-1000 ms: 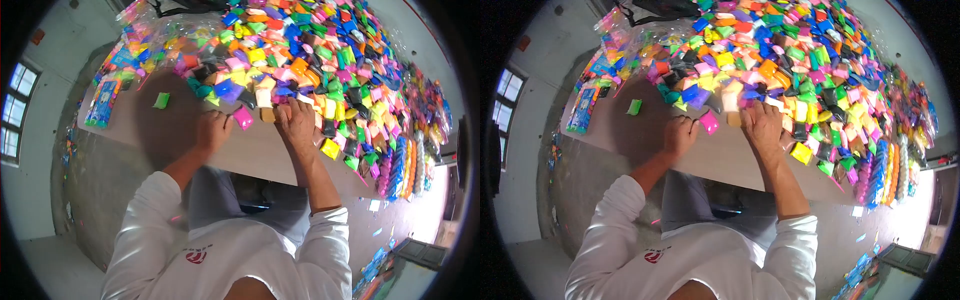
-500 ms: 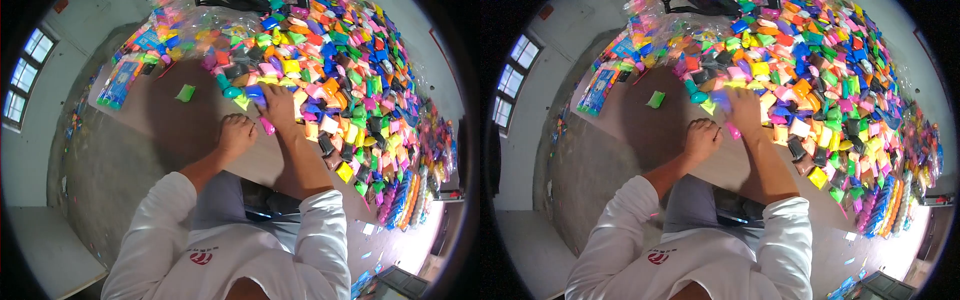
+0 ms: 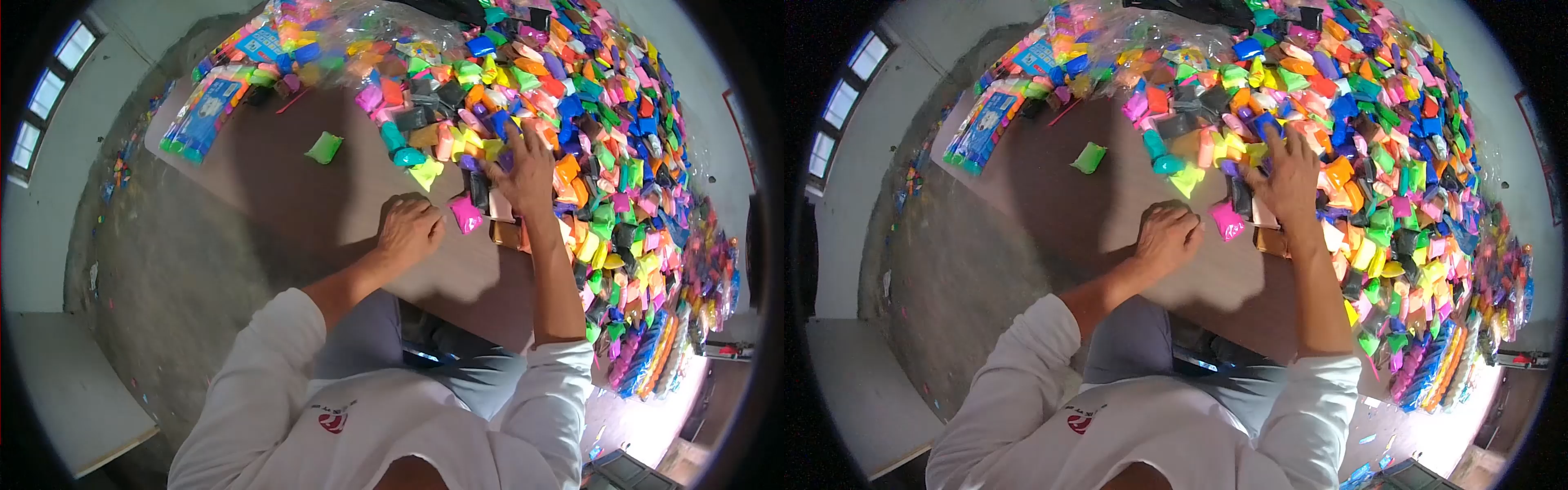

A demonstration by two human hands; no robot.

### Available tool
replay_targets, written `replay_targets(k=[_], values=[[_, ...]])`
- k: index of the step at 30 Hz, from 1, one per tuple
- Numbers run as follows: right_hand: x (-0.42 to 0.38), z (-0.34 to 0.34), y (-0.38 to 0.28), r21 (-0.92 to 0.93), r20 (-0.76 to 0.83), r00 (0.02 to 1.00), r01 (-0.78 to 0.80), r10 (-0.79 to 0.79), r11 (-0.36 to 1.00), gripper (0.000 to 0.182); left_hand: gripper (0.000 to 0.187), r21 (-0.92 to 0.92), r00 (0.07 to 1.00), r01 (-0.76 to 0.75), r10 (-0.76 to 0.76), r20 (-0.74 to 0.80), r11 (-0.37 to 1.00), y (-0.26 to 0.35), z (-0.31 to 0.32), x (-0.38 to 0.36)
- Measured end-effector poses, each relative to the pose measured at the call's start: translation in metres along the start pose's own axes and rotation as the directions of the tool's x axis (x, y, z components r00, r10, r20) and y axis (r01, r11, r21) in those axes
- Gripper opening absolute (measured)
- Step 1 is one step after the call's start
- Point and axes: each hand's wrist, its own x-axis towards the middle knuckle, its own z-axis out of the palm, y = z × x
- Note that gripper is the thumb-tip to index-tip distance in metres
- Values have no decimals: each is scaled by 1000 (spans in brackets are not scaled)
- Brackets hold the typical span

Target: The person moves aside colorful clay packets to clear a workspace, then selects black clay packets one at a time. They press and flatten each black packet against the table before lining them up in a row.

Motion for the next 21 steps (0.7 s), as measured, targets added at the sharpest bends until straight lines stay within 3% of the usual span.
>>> replay_targets(k=[3, 5, 7, 9, 11, 15, 17, 19, 21], values=[[-13, -7, -26, 48, 135, 983, 118, -124, 992, 66, 12, -140, 996, 31, -19, 90, 990, -6, -7, 6], [-22, -3, -40, 44, 166, 970, 170, -175, 984, 65, 12, -150, 985, -171, 174, 7, 974, -18, -13, 16], [-34, 13, -40, 82, 267, 945, 174, -190, 981, 59, 13, -136, 990, -138, 135, -28, 981, -27, -12, 28], [-33, 21, -29, 78, 214, 960, 170, -183, 982, 54, 13, -122, 992, -107, 99, -73, 987, -32, -11, 39], [-29, 27, -5, -77, 121, 984, 145, -135, 987, 52, 13, -112, 992, -104, 95, -85, 988, -37, -5, 45], [-8, 7, 5, 40, 113, 992, 45, -49, 998, 43, 16, -20, 983, -171, 169, -76, 985, -37, 7, 40], [6, -1, 2, 35, 128, 992, -19, 14, 999, 43, 19, -38, 980, -193, 194, 45, 981, -35, 9, 36], [17, 0, -1, 0, 4, 1000, 26, -26, 1000, 49, 19, -13, 979, -195, 196, 48, 981, -32, 5, 38], [22, 13, -3, -36, 13, 999, 45, -45, 998, 55, 20, 39, 980, -188, 185, 71, 981, -29, 2, 40]])
